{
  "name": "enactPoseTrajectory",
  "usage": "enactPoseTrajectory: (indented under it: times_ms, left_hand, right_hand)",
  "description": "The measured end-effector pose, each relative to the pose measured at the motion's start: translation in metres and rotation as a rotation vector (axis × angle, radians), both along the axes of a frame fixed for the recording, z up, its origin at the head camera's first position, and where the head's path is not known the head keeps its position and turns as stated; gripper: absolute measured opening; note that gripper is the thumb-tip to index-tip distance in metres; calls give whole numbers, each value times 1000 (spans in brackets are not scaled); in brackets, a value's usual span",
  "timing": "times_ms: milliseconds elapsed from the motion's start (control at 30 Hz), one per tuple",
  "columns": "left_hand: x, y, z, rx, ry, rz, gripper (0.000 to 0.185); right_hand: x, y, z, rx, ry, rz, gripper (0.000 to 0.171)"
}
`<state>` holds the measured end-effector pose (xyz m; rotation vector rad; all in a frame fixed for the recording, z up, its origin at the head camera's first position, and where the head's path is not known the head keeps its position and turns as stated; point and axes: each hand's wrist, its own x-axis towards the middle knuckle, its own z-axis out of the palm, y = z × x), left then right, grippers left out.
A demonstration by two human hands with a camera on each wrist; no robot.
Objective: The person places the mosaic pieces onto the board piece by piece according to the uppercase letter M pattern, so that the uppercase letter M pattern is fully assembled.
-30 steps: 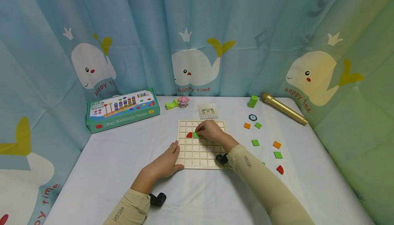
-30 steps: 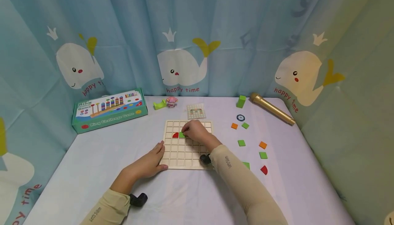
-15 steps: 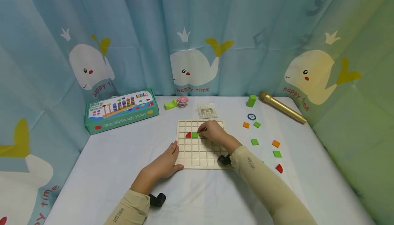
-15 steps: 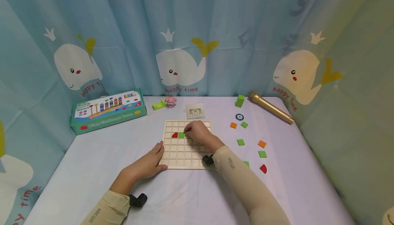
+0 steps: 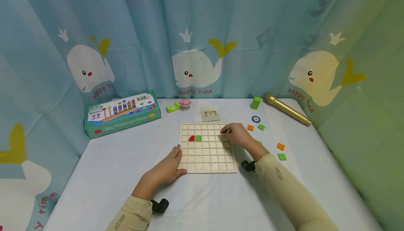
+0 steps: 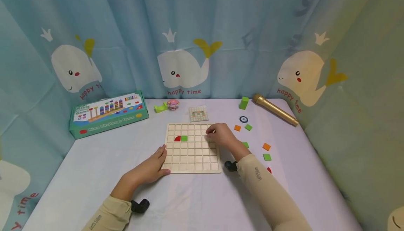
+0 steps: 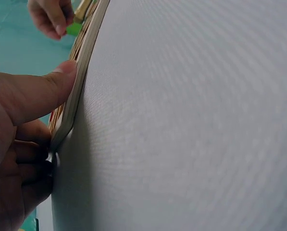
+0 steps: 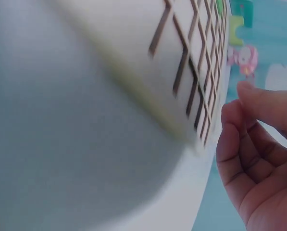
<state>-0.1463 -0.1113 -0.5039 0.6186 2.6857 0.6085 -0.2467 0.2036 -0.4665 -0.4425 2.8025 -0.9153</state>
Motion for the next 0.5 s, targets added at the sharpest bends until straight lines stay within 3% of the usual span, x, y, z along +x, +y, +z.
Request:
enactPoseTrajectory:
  times_ms: [233,500]
  left_hand:
    - [0,0,-1,-1,7,-7,84]
    - [1,0,0,-1,11,-7,85]
  right_hand:
    - [7,37,5,8,0,-90,17]
    - [18,77,4,52,17,-115,16]
